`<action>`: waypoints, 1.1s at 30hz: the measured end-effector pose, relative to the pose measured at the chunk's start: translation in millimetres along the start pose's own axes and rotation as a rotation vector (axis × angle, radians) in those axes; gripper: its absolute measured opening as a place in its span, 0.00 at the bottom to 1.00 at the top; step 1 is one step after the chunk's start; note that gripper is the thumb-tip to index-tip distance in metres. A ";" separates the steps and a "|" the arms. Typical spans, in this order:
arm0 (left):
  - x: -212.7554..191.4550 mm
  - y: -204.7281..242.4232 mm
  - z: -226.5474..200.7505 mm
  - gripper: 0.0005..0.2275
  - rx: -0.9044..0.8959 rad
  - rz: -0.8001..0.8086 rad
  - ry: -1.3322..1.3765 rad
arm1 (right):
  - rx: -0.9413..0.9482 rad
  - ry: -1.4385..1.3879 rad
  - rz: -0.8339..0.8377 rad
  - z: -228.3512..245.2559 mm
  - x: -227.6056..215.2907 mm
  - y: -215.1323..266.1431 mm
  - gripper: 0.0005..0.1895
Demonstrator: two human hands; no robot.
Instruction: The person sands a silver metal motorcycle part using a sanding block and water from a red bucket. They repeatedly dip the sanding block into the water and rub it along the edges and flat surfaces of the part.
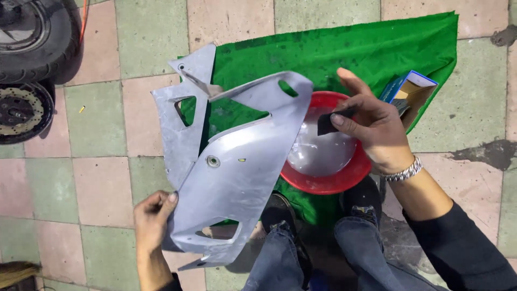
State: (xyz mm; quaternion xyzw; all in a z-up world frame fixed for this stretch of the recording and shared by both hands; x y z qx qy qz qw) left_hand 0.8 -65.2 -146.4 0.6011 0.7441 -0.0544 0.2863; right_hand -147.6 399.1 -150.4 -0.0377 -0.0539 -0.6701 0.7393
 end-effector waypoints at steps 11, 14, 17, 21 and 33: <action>56.3 -90.3 133.7 0.15 -0.172 0.319 0.014 | 0.318 0.182 0.078 -48.0 -1.3 28.3 0.08; 63.9 -91.7 137.8 0.11 -0.172 0.305 -0.049 | 0.346 0.216 0.057 -55.9 2.9 45.0 0.06; 62.9 -98.7 152.6 0.09 -0.138 0.203 -0.103 | 0.309 0.284 0.075 -52.0 11.2 52.6 0.06; 56.7 -77.3 65.2 0.12 0.250 -0.141 -0.343 | 0.218 0.385 0.109 -55.5 32.7 61.6 0.07; 194.4 40.4 -40.3 0.31 0.446 -0.011 -0.273 | 0.199 0.949 0.314 -72.4 8.3 45.9 0.10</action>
Point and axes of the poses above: each hand's wrist, its own y-axis away from the middle knuckle, its own x-axis out of the palm, z = x × y, the point moved 4 cm from there along -y, towards the middle knuckle, and after that the axes turned 3 degrees about -z, right-handed, at the moved point
